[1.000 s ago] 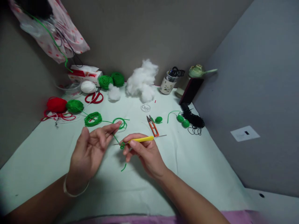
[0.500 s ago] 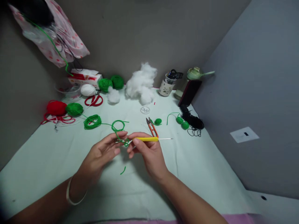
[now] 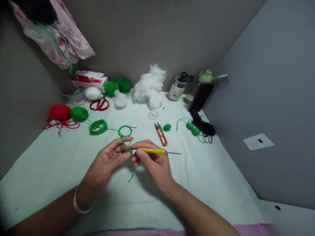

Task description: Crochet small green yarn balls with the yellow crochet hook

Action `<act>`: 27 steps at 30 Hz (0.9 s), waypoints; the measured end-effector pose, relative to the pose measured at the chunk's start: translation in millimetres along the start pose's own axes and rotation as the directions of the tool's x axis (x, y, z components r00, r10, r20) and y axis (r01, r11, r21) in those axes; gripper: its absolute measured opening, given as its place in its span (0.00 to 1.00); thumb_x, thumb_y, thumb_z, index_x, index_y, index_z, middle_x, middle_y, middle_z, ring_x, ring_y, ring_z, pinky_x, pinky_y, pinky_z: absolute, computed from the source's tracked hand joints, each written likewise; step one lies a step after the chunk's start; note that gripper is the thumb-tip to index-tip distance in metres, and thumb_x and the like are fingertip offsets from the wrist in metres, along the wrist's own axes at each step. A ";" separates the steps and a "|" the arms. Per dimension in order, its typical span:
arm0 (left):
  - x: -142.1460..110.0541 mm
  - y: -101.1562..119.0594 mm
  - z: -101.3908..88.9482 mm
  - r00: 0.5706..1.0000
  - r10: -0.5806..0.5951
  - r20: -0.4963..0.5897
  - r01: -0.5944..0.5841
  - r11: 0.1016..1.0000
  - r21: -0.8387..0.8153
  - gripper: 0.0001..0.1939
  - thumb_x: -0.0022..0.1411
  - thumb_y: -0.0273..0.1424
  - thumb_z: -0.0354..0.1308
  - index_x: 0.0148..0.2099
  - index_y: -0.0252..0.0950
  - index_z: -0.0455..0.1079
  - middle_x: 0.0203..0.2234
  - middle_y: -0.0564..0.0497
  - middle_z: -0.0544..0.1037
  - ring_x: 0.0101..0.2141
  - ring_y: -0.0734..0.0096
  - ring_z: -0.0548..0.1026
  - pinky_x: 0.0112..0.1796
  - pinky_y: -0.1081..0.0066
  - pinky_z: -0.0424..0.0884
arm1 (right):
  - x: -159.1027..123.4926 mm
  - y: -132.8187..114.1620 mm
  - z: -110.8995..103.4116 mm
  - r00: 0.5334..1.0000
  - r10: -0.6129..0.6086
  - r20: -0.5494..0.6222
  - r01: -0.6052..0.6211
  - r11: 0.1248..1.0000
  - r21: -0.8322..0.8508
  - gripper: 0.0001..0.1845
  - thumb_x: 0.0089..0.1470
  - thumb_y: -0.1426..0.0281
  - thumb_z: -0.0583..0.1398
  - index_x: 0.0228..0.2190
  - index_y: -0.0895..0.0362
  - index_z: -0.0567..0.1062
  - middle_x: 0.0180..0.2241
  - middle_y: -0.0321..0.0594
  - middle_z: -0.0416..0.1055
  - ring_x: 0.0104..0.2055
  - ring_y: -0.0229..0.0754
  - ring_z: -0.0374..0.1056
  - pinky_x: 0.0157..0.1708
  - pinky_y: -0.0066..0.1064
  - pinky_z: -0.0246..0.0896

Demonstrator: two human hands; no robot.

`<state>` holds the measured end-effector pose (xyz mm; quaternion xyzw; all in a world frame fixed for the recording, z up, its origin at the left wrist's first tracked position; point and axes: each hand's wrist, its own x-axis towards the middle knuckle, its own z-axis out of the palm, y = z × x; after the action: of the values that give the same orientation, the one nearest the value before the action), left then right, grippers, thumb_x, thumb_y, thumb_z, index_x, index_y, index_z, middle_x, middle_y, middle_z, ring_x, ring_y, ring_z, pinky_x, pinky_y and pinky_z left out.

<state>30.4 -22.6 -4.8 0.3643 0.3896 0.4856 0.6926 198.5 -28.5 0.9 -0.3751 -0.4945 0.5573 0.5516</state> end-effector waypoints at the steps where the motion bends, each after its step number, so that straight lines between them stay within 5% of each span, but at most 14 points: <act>1: 0.2 1.9 0.9 1.000 -0.017 0.000 0.017 1.000 0.010 0.26 0.58 0.31 0.73 0.58 0.37 0.75 0.31 0.53 0.79 0.31 0.71 0.77 0.36 0.71 0.74 | 0.1 0.0 -0.3 1.000 -0.003 0.004 0.003 1.000 -0.001 0.06 0.63 0.65 0.67 0.40 0.47 0.87 0.38 0.39 0.78 0.31 0.36 0.75 0.29 0.28 0.74; 5: 0.4 9.3 3.5 0.997 -0.070 -0.035 0.073 0.993 0.094 0.40 0.55 0.33 0.74 0.67 0.35 0.66 0.29 0.55 0.77 0.20 0.80 0.65 0.18 0.78 0.59 | 0.5 -0.5 -1.1 0.999 -0.017 0.032 0.018 0.999 -0.028 0.07 0.63 0.66 0.67 0.40 0.47 0.87 0.41 0.40 0.79 0.31 0.35 0.73 0.30 0.28 0.72; 11: 0.5 12.8 0.6 0.998 -0.058 -0.033 0.061 0.990 0.130 0.40 0.56 0.33 0.74 0.66 0.36 0.63 0.29 0.56 0.78 0.21 0.79 0.66 0.15 0.79 0.51 | 1.5 -3.9 -0.8 0.998 -0.027 0.062 0.031 0.997 -0.074 0.06 0.62 0.65 0.67 0.39 0.48 0.87 0.42 0.43 0.79 0.31 0.36 0.72 0.29 0.30 0.71; 16: 1.1 10.1 -1.5 0.999 -0.043 -0.018 0.045 0.993 0.110 0.16 0.54 0.32 0.75 0.42 0.37 0.74 0.23 0.57 0.75 0.19 0.81 0.65 0.15 0.80 0.48 | 0.9 -2.9 -1.5 0.999 -0.017 0.040 0.021 0.992 -0.127 0.06 0.61 0.64 0.68 0.37 0.50 0.87 0.40 0.42 0.77 0.31 0.37 0.70 0.28 0.31 0.71; 21: 3.6 11.9 -4.0 1.000 -0.026 -0.005 0.026 0.999 0.041 0.12 0.54 0.31 0.74 0.31 0.36 0.73 0.24 0.56 0.74 0.20 0.82 0.67 0.15 0.81 0.50 | 7.5 -3.4 -11.6 0.993 0.068 0.101 -0.051 0.986 -0.156 0.13 0.60 0.61 0.68 0.46 0.49 0.83 0.35 0.36 0.71 0.31 0.36 0.67 0.29 0.29 0.68; 24: 7.3 17.7 -7.8 0.998 0.006 -0.055 -0.008 0.999 -0.033 0.10 0.56 0.29 0.73 0.32 0.36 0.74 0.23 0.59 0.73 0.16 0.87 0.61 0.19 0.81 0.59 | 13.0 -6.2 -23.3 0.921 0.221 0.322 -0.074 0.908 -0.412 0.15 0.58 0.61 0.70 0.45 0.52 0.79 0.33 0.34 0.71 0.30 0.35 0.64 0.29 0.28 0.62; 27: 10.2 22.9 -12.0 0.994 0.001 -0.109 -0.012 0.995 -0.100 0.09 0.57 0.26 0.73 0.33 0.36 0.74 0.21 0.64 0.70 0.14 0.91 0.52 0.25 0.81 0.68 | 11.8 -5.5 -26.3 0.756 0.338 0.560 0.203 0.694 -0.691 0.13 0.58 0.65 0.71 0.44 0.53 0.78 0.39 0.37 0.73 0.34 0.36 0.65 0.35 0.30 0.62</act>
<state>13.0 -5.3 8.4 0.3033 0.4004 0.5259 0.6864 223.8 -13.7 1.7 -0.3608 -0.8149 0.4344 0.1304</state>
